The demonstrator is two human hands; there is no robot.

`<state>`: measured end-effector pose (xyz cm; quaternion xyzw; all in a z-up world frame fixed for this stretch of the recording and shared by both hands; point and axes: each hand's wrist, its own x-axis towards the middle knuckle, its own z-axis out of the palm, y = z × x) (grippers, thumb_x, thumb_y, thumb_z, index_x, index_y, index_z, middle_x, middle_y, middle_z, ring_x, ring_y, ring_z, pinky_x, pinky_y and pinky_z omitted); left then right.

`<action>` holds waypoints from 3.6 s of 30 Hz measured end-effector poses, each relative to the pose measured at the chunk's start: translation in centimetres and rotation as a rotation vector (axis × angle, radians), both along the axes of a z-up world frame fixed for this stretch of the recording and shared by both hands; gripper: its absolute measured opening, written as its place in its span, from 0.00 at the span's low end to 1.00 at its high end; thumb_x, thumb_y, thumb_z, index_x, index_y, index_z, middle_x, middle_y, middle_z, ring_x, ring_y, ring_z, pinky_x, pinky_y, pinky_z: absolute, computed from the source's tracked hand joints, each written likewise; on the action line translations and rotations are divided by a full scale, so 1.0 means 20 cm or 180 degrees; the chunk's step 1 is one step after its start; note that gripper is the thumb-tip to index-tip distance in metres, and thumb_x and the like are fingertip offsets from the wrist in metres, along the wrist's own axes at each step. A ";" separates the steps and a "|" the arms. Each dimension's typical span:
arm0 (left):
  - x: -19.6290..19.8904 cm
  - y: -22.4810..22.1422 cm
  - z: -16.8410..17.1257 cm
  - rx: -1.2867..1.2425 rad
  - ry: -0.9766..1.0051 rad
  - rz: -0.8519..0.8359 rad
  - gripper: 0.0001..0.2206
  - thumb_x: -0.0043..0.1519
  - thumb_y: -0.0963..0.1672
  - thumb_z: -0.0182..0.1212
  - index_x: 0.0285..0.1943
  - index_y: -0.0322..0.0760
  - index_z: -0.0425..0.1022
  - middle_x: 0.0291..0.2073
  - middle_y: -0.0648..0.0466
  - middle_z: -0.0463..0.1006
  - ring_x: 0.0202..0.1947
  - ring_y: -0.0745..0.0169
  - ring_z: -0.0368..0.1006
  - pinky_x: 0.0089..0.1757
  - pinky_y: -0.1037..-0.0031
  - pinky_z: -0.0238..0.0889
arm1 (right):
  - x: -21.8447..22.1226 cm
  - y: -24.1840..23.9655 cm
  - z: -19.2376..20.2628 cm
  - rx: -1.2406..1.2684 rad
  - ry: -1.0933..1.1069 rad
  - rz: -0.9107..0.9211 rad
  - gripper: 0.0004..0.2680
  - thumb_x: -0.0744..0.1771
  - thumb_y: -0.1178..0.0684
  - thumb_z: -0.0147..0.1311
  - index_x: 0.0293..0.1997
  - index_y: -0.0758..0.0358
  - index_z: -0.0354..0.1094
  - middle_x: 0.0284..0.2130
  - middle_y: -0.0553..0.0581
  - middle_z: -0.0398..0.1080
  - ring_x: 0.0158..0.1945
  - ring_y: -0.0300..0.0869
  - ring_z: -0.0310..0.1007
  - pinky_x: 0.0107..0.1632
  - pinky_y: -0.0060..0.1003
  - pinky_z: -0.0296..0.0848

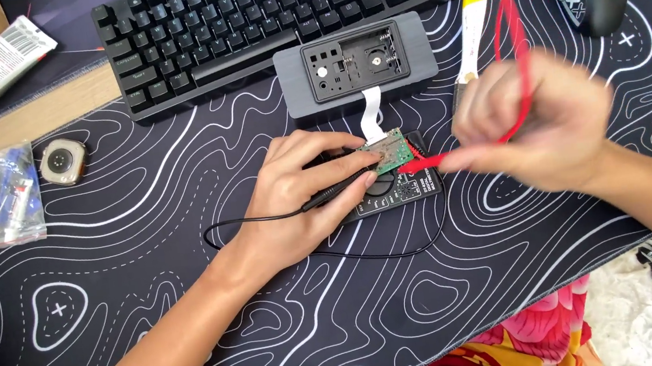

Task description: Testing electrical components on a circuit board using multimeter probes.

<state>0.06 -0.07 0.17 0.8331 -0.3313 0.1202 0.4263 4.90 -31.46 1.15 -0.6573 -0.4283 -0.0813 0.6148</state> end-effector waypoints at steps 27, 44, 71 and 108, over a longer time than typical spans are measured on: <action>0.00 0.00 0.00 0.0013 -0.0052 -0.0014 0.10 0.75 0.45 0.72 0.63 0.44 0.89 0.56 0.55 0.86 0.52 0.57 0.80 0.53 0.63 0.61 | 0.00 0.12 -0.01 -0.1111 -0.0135 0.0293 0.06 0.72 0.61 0.62 0.54 0.71 0.78 0.44 0.63 0.82 0.44 0.48 0.84 0.51 0.37 0.85; 0.00 -0.01 0.01 0.0131 -0.0017 0.0012 0.12 0.76 0.45 0.71 0.67 0.47 0.87 0.55 0.58 0.84 0.52 0.59 0.78 0.52 0.64 0.60 | 0.04 0.10 0.00 -0.1235 -0.0433 0.0242 0.07 0.71 0.57 0.66 0.54 0.66 0.80 0.56 0.63 0.80 0.60 0.51 0.82 0.68 0.44 0.84; -0.01 0.00 0.06 0.0130 0.0134 -0.0007 0.09 0.74 0.43 0.71 0.61 0.41 0.89 0.58 0.52 0.87 0.52 0.56 0.82 0.55 0.64 0.64 | 0.04 0.12 -0.01 -0.0998 -0.0334 0.0279 0.07 0.72 0.58 0.67 0.54 0.68 0.79 0.53 0.65 0.82 0.59 0.53 0.85 0.68 0.47 0.84; -0.01 0.02 0.04 0.0075 -0.0084 -0.0148 0.09 0.74 0.43 0.72 0.61 0.38 0.89 0.55 0.49 0.86 0.51 0.54 0.80 0.52 0.62 0.63 | 0.03 0.11 0.01 -0.1161 -0.0406 0.0270 0.07 0.71 0.61 0.67 0.53 0.72 0.79 0.53 0.67 0.78 0.62 0.57 0.85 0.67 0.47 0.88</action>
